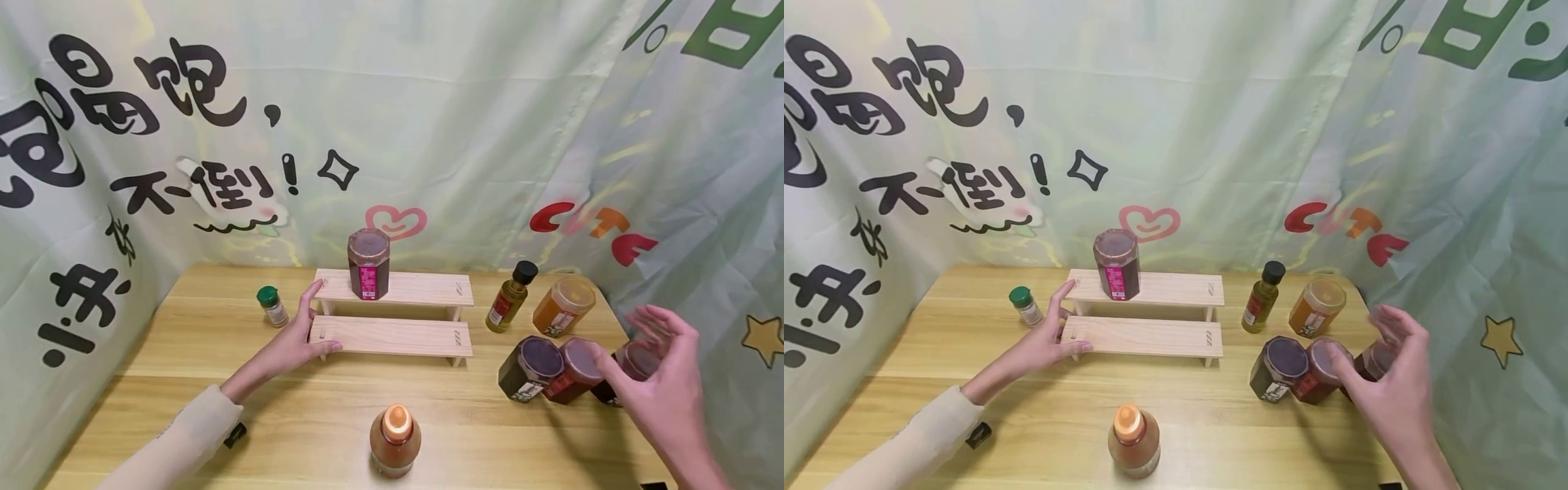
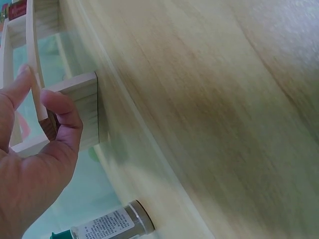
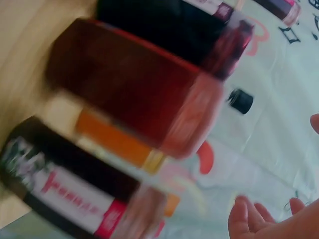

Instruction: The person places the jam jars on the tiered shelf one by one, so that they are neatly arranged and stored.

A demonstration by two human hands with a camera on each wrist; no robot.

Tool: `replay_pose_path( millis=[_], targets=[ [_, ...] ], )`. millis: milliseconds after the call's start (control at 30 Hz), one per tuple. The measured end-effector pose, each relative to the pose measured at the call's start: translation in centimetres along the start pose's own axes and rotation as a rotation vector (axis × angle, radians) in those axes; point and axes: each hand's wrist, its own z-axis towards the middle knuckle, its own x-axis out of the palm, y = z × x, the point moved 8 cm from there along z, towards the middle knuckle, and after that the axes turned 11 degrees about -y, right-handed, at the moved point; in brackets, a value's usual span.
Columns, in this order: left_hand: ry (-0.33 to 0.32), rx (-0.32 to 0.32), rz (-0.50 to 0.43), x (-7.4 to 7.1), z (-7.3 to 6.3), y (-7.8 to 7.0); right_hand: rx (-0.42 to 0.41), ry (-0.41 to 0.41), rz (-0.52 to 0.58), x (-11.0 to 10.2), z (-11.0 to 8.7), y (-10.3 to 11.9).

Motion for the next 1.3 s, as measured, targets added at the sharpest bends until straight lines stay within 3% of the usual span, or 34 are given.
replay_pose_path(
  millis=[167,367,500,700,867,1133,1200,1300],
  targets=[
    [0.004,0.004,0.007,-0.3,0.0,0.0,0.011,-0.079,-0.026,-1.4,0.2,-1.6],
    [0.001,0.011,-0.003,-0.2,0.1,0.0,0.075,-0.082,-0.126,-2.4,0.5,-4.8],
    [0.014,0.024,0.008,0.0,0.2,0.1,0.119,-0.018,-0.186,-2.9,0.4,-7.3],
    [0.013,0.028,0.027,-0.3,0.2,0.0,0.105,0.132,-0.17,-2.3,-0.2,-10.9],
    [0.024,0.03,0.034,-0.3,0.2,-0.1,0.109,0.207,-0.217,-1.6,-0.9,-13.4],
    [-0.018,0.005,0.041,-1.5,-0.6,0.4,0.069,0.222,-0.191,0.5,-0.9,-13.8],
    [-0.024,0.011,0.038,-1.6,-0.6,0.3,0.113,0.216,-0.206,0.6,-1.1,-14.2],
    [-0.005,0.048,0.022,-1.1,-0.2,0.0,0.253,0.172,-0.241,-0.1,-1.6,-15.4]
  ],
)
